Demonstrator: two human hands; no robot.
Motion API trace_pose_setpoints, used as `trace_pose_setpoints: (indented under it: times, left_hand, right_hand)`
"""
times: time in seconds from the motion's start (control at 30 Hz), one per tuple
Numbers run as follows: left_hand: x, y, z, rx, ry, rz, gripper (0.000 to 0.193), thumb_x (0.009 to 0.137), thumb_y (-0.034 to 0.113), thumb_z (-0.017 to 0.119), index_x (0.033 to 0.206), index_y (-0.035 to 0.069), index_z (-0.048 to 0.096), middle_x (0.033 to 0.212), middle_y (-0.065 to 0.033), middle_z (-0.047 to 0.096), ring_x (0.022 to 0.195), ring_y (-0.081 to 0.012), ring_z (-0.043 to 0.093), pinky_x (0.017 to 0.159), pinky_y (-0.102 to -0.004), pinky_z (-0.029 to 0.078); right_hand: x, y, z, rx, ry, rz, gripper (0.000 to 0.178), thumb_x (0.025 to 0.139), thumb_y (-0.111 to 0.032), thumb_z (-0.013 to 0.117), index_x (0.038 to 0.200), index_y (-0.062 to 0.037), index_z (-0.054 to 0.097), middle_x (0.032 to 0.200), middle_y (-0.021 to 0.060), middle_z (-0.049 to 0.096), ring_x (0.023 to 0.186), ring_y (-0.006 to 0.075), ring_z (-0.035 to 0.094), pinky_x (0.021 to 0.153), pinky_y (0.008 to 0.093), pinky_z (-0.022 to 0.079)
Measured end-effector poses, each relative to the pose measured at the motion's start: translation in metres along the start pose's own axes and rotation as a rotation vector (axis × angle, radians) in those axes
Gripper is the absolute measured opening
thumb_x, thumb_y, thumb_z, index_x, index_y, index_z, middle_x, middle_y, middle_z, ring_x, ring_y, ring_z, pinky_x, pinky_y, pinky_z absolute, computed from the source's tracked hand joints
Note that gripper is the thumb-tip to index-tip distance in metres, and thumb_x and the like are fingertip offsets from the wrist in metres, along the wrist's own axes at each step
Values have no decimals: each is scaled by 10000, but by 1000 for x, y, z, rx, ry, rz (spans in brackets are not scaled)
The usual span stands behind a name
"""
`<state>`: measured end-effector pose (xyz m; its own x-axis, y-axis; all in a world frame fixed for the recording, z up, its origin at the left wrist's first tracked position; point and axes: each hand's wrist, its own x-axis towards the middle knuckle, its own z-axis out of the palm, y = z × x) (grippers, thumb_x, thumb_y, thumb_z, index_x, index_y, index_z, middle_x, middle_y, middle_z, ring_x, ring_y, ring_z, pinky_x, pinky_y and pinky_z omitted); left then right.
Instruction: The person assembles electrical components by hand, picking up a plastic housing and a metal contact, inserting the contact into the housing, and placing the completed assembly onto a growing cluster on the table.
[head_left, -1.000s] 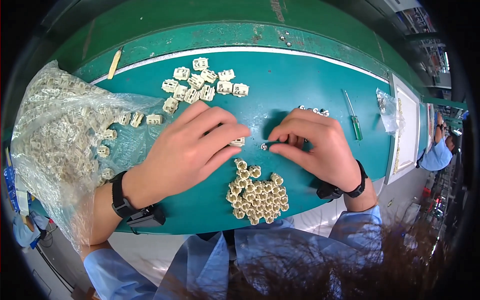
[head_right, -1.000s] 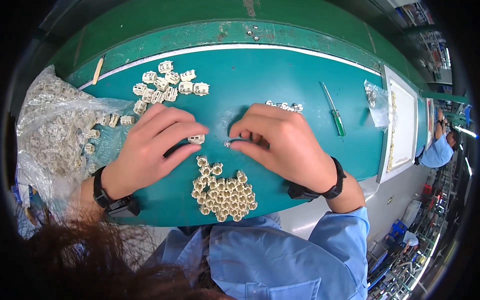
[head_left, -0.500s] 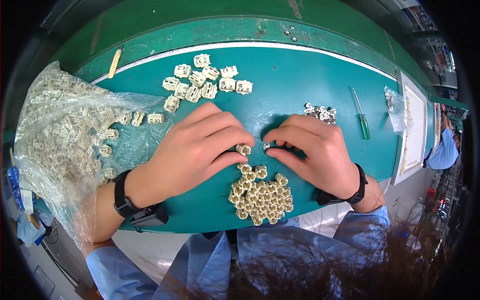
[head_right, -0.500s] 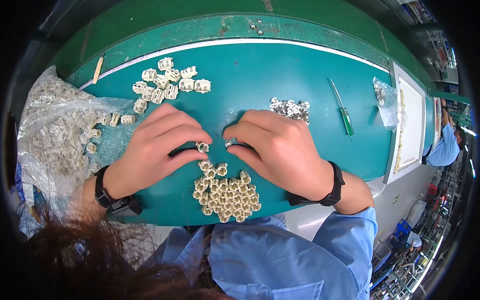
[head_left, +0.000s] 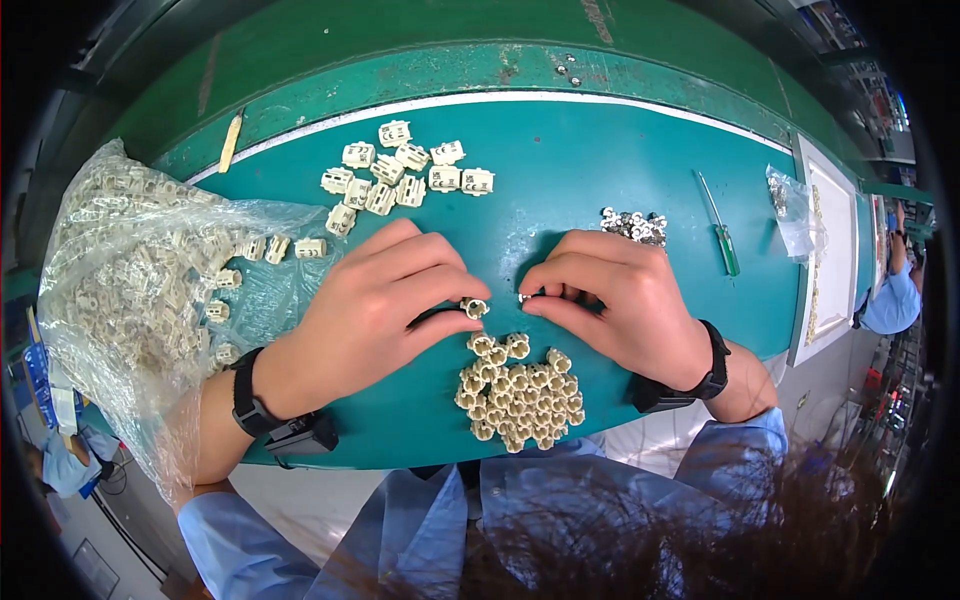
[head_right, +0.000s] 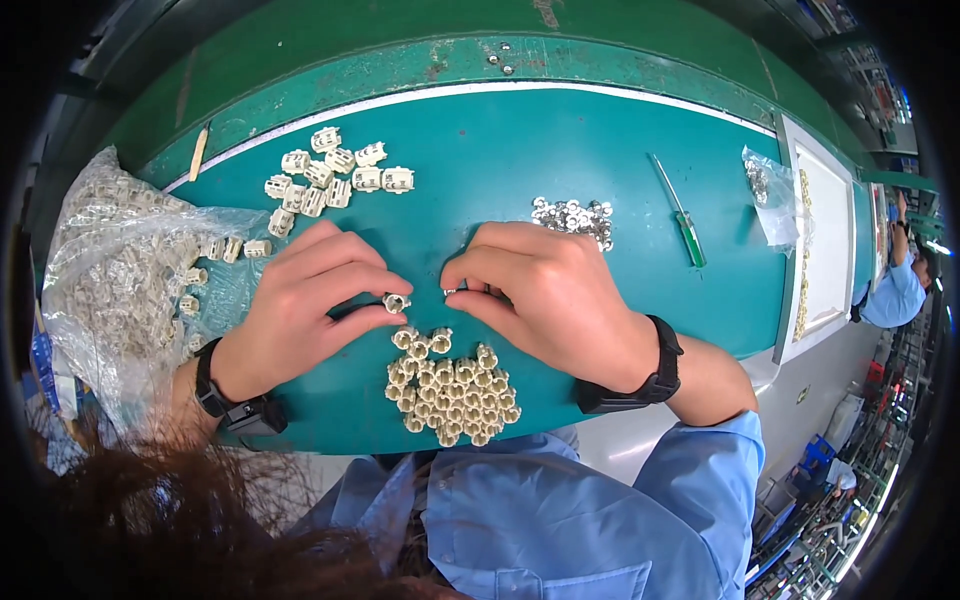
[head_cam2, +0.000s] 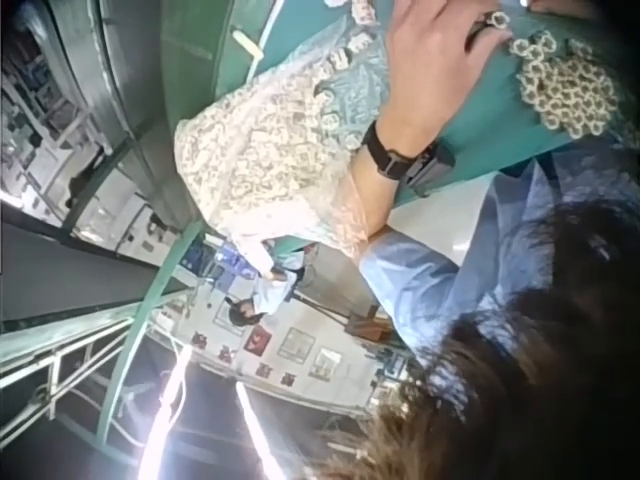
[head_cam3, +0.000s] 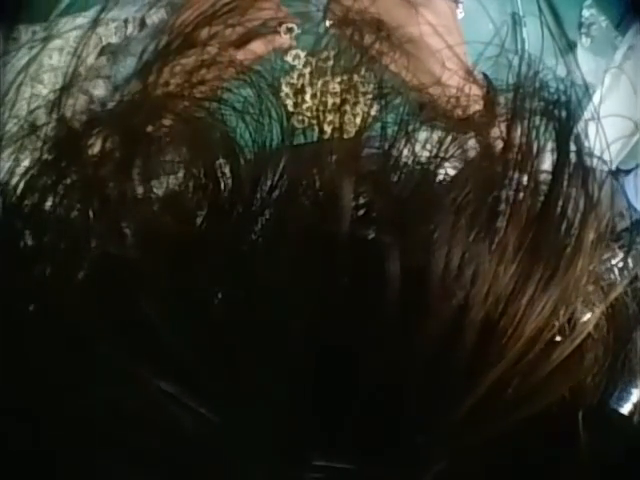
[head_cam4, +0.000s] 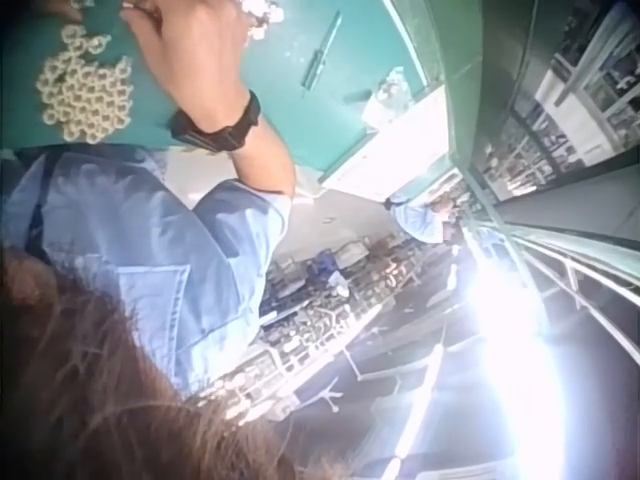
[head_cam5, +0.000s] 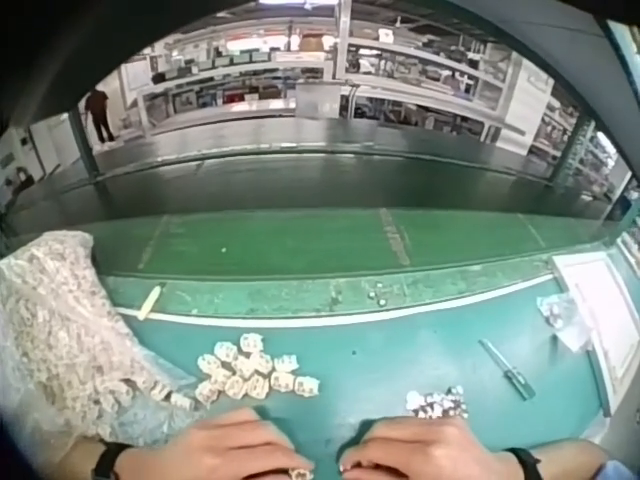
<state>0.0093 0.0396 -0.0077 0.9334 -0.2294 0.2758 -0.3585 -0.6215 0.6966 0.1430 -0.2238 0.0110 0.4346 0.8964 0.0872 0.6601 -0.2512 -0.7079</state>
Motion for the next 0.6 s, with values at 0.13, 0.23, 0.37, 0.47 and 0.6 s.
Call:
trace_pose_setpoints:
  times: [0.13,0.23,0.37,0.47,0.6]
  left_hand:
    - [2,5,4,2,-1,-46,355,766,142,1012,1083,122,855,1019,-17,745,910,-257,646,775,-387,542]
    - [2,7,6,23,19,-26,319,767,149,1008,1018,109,815,1011,-21,737,894,-266,635,773,-389,535]
    - [3,6,9,43,20,-12,314,770,153,1002,983,96,778,1001,-24,728,896,-275,635,771,-395,532]
    - [2,6,11,35,29,-9,313,773,153,996,982,92,772,993,-23,720,893,-277,631,769,-400,530]
    - [2,4,10,28,33,-2,305,776,152,989,982,95,772,982,-22,710,886,-277,628,767,-404,527]
  right_hand:
    - [4,-7,1,102,52,29,221,861,-25,963,1056,-47,861,942,67,764,789,224,750,662,355,596]
    - [9,-17,4,65,81,-139,235,848,-32,974,1054,-50,863,958,63,782,800,227,757,662,356,599]
    - [13,-17,12,38,90,-157,234,844,-50,983,1047,-66,865,974,59,797,812,233,763,669,363,602]
    - [13,-18,13,42,85,-159,230,845,-58,985,1041,-68,865,975,58,799,812,237,763,671,367,602]
    - [13,-19,13,46,75,-150,226,847,-63,985,1038,-70,864,975,56,801,812,243,763,675,370,603]
